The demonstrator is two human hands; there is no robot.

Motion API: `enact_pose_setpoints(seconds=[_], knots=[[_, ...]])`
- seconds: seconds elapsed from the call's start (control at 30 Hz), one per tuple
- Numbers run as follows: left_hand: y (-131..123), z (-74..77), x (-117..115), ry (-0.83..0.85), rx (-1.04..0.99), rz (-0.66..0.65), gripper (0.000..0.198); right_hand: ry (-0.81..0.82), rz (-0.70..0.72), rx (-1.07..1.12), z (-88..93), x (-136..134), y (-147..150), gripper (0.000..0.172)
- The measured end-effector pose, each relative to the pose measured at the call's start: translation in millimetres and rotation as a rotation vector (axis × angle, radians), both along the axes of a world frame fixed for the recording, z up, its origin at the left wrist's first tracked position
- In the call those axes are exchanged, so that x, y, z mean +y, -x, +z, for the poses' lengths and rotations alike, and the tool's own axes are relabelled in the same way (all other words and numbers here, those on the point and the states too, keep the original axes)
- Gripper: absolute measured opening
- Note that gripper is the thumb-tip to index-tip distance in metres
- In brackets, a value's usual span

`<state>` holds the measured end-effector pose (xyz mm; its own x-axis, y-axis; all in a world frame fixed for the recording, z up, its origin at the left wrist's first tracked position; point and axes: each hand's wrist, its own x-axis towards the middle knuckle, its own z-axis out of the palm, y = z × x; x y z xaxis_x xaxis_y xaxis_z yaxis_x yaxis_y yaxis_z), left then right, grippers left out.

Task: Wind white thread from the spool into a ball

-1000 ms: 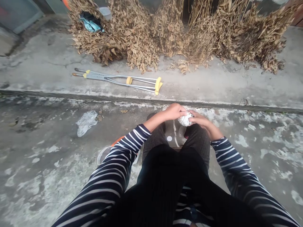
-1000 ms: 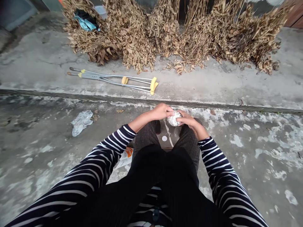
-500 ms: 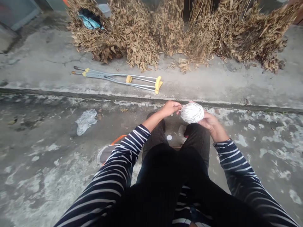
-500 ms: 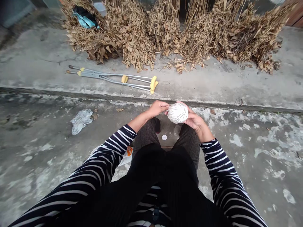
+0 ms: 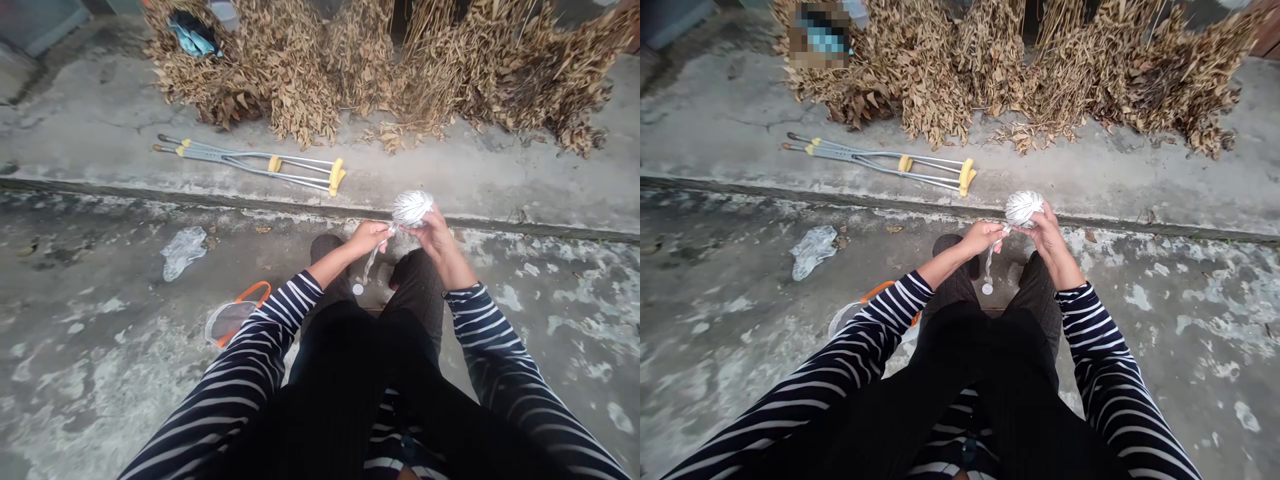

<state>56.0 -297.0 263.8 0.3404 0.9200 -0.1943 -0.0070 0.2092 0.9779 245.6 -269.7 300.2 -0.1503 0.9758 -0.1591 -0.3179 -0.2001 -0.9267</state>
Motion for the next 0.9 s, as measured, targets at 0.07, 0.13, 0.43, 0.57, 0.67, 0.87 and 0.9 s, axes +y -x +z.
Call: enact_pose_setpoints(seconds=[0.07, 0.13, 0.43, 0.57, 0.67, 0.87, 0.9], knots=[[1.6, -1.6, -2.9, -0.01, 0.037, -0.023, 0.024, -0.015, 0.0, -0.074, -1.3, 0.3, -1.7, 0.068], [3.0, -1.3, -6.3, -0.021, 0.072, -0.053, 0.022, -0.049, 0.006, -0.164, -4.2, 1.8, -4.7, 0.068], [9.3, 28.2, -8.2, -0.107, 0.182, -0.187, 0.03, -0.35, -0.136, -1.0, -33.2, 3.4, -18.0, 0.081], [16.1, 34.7, 2.2, -0.111, 0.234, -0.209, 0.025, -0.302, -0.054, -1.006, -41.3, -2.8, -16.2, 0.083], [18.7, 28.5, 7.6, -0.16, 0.289, -0.199, 0.029, -0.265, 0.13, -0.95, -38.8, -5.4, -17.1, 0.082], [16.9, 22.3, 10.9, -0.269, 0.357, -0.24, 0.03, 0.25, 0.594, -0.422, -33.0, -18.8, -28.6, 0.066], [16.4, 21.5, 11.2, -0.259, 0.346, -0.25, 0.027, 0.328, 0.648, -0.358, -34.9, -23.4, -30.5, 0.063]])
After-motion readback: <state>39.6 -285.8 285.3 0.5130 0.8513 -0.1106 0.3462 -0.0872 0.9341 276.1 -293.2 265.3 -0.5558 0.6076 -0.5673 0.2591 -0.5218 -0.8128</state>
